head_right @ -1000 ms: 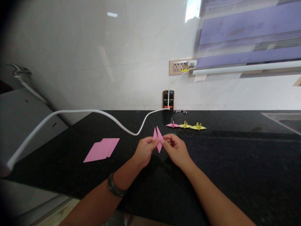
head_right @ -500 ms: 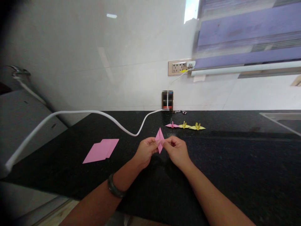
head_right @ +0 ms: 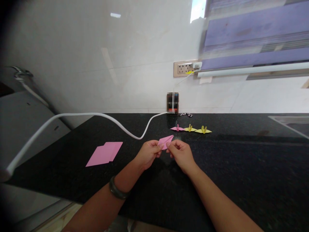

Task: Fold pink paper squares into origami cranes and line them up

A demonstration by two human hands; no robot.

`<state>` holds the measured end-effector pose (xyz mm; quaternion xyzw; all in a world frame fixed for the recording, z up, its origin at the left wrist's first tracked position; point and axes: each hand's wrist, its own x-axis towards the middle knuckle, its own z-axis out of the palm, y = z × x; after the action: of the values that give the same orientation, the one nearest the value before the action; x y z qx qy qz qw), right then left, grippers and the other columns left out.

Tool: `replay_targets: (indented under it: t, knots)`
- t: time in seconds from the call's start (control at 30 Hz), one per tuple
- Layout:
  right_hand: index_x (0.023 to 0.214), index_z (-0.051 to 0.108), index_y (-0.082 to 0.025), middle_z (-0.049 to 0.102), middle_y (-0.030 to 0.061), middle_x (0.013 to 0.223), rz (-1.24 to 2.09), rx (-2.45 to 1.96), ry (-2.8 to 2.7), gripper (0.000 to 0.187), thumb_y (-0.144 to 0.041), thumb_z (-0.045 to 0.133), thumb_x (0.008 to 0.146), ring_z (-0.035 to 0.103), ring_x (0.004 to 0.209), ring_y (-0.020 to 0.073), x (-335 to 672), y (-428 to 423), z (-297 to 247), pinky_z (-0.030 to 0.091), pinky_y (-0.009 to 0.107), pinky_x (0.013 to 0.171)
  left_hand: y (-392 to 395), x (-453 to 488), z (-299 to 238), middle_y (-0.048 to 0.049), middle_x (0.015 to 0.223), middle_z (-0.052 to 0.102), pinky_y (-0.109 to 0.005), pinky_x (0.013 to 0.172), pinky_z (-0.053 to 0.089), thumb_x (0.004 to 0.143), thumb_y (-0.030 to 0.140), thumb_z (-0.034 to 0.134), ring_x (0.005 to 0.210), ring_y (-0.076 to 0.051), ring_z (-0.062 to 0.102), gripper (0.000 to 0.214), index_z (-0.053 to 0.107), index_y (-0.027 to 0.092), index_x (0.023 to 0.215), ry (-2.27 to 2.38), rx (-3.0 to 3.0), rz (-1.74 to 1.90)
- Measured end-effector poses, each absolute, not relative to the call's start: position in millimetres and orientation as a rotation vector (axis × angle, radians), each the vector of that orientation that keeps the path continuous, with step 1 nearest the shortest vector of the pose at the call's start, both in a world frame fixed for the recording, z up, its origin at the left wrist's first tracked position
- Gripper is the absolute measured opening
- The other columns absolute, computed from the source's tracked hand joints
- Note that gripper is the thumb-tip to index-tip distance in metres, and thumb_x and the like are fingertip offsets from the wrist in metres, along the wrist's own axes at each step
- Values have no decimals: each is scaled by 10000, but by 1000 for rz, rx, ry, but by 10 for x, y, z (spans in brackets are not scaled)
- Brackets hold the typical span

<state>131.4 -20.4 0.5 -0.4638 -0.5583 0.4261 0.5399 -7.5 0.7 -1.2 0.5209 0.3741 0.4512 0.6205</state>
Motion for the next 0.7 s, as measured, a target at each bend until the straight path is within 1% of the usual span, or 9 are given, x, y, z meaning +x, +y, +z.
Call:
replay_targets:
  t: [0.13,0.27,0.33,0.4,0.43,0.5,0.57,0.63,0.7]
  knots:
    - [648,525,-153,514,-9,558,1069,-1101,-1345,249,-396,551,694,419,436,74,1313,-198,-6,346,202,415,16,-124,50,-27,552,578,-174,371,278,644,401,583,367,-43,393,291,568,110,659,981,1378,965]
    - [744,542,-146,522,2,613,1142,-1108,-1302,264,-389,593,654,423,435,68,1325,-173,-29,354,194,383,36,-179,92,-40,555,597,-170,361,279,639,409,584,359,-50,402,301,575,113,687,949,1461,831]
    - [917,527,-158,537,7,673,1141,-1091,-1252,371,-377,615,631,455,456,77,1334,-163,-27,367,192,377,52,-198,88,-42,557,598,-169,366,291,633,401,593,370,-54,413,293,574,115,691,944,1484,814]
    - [1109,435,-199,558,22,785,1109,-1063,-1241,567,-362,639,605,509,523,100,1346,-159,-13,395,201,398,61,-207,79,-42,567,599,-170,381,310,645,391,584,393,-62,433,280,578,117,701,933,1523,805]
    - [1143,414,-212,565,31,836,1095,-1054,-1267,607,-359,643,600,531,566,112,1353,-160,-4,412,211,424,62,-207,77,-40,568,597,-170,388,318,655,386,574,403,-64,441,272,581,118,700,928,1550,802]
    - [1063,502,-191,591,42,841,1086,-1055,-1385,487,-367,623,625,549,620,128,1366,-165,12,426,230,487,57,-203,78,-33,563,588,-170,396,324,669,377,557,413,-66,447,260,588,119,683,930,1612,798]
    - [847,602,-152,609,30,708,1044,-1089,-1497,295,-384,579,667,533,580,121,1376,-172,18,406,227,501,51,-195,85,-27,552,581,-168,393,320,667,371,559,411,-65,443,253,592,120,670,971,1653,825]
    - [677,603,-146,572,3,564,943,-1152,-1540,256,-397,551,689,483,496,101,1382,-177,14,362,213,459,52,-186,91,-26,551,582,-168,389,317,653,367,575,407,-65,440,249,596,120,675,1032,1642,891]
    - [592,571,-152,517,-17,489,837,-1212,-1532,272,-406,550,687,423,437,85,1387,-177,4,314,204,416,62,-178,91,-25,546,579,-171,386,321,635,363,595,398,-64,442,246,591,119,670,1088,1578,972]
